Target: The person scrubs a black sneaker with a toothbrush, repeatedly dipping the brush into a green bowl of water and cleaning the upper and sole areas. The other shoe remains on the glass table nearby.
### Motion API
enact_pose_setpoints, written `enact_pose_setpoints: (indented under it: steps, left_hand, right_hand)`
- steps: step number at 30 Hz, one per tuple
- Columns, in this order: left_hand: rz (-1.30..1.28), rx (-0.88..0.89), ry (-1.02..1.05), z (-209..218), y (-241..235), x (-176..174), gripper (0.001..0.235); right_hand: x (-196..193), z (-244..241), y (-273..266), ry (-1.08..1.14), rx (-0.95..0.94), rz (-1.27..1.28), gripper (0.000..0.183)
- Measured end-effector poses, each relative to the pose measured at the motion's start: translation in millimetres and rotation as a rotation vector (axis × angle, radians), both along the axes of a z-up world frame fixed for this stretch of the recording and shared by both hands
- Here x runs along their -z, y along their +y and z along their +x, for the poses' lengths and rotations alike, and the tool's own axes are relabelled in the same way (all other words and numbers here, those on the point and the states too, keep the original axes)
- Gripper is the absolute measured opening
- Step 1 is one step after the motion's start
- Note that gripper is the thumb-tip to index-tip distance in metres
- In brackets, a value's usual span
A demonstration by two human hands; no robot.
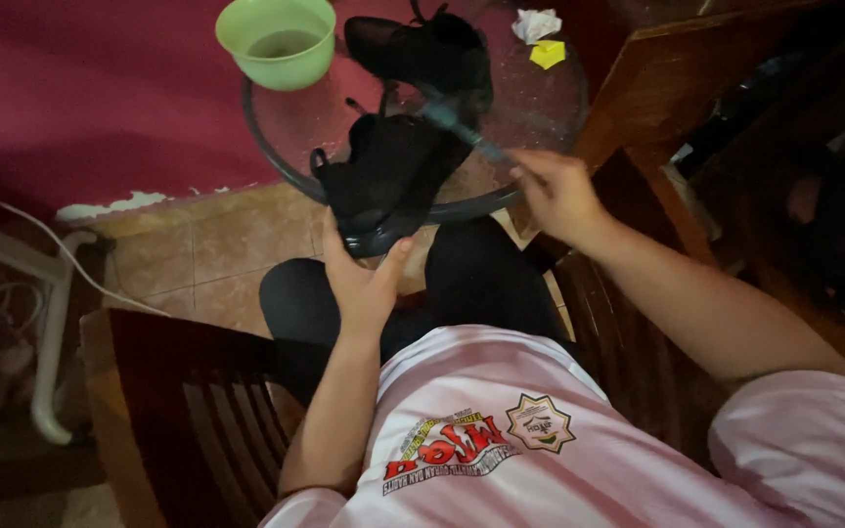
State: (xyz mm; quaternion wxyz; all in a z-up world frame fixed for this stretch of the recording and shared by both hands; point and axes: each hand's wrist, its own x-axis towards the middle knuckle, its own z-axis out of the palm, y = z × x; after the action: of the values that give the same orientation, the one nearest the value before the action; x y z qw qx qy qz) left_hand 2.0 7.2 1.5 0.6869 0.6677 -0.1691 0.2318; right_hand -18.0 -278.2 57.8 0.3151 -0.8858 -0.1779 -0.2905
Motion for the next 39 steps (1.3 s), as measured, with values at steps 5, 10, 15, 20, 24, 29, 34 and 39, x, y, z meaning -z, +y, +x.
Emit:
enact_pose_setpoints:
  steps: [5, 10, 15, 20, 24, 29, 34, 39]
  left_hand:
    - [-0.045, 0.034, -0.006, 1.3, -1.5, 6.1, 0.107]
    - [0.065, 0.036, 0.039, -3.8, -1.3, -6.4, 0.118]
    - [0.089, -0.002, 0.032, -4.0, -5.1, -5.4, 0.119]
    - [0.087, 0.001, 0.038, -1.6, -3.4, -1.6, 0.118]
    - [0.019, 0.083, 0.14, -3.8, 2.1, -12.4, 0.118]
    - [0.029, 0.013, 0.057, 14.4, 5.8, 19.8, 0.112]
    - [-0.085, 0.045, 0.118, 21.2, 5.3, 26.7, 0.105]
    - [-0.228, 0.137, 0.185, 25.2, 7.6, 35.2, 0.101]
  right_hand:
    - [12.2, -26.3, 26.7, 0.044, -0.079, -0.036, 0.03]
    - [15.5, -32.3, 36.5, 0.011, -0.196, -0.238, 0.048]
    - [5.8, -18.2, 24.5, 0.028, -0.152, -0.135, 0.049]
    - [11.2, -27.0, 34.1, 0.017, -0.13, -0.145, 0.045]
    - [22.9, -34.2, 43.4, -0.046, -0.162, -0.307, 0.045]
    - [8.8, -1.3, -9.2, 0.043, -0.104, -0.192, 0.036]
    - [26.5, 15.4, -32.4, 0.087, 0.064, -0.21, 0.03]
    - [12.6, -21.4, 47.7, 0.527, 0.07, 0.051, 0.022]
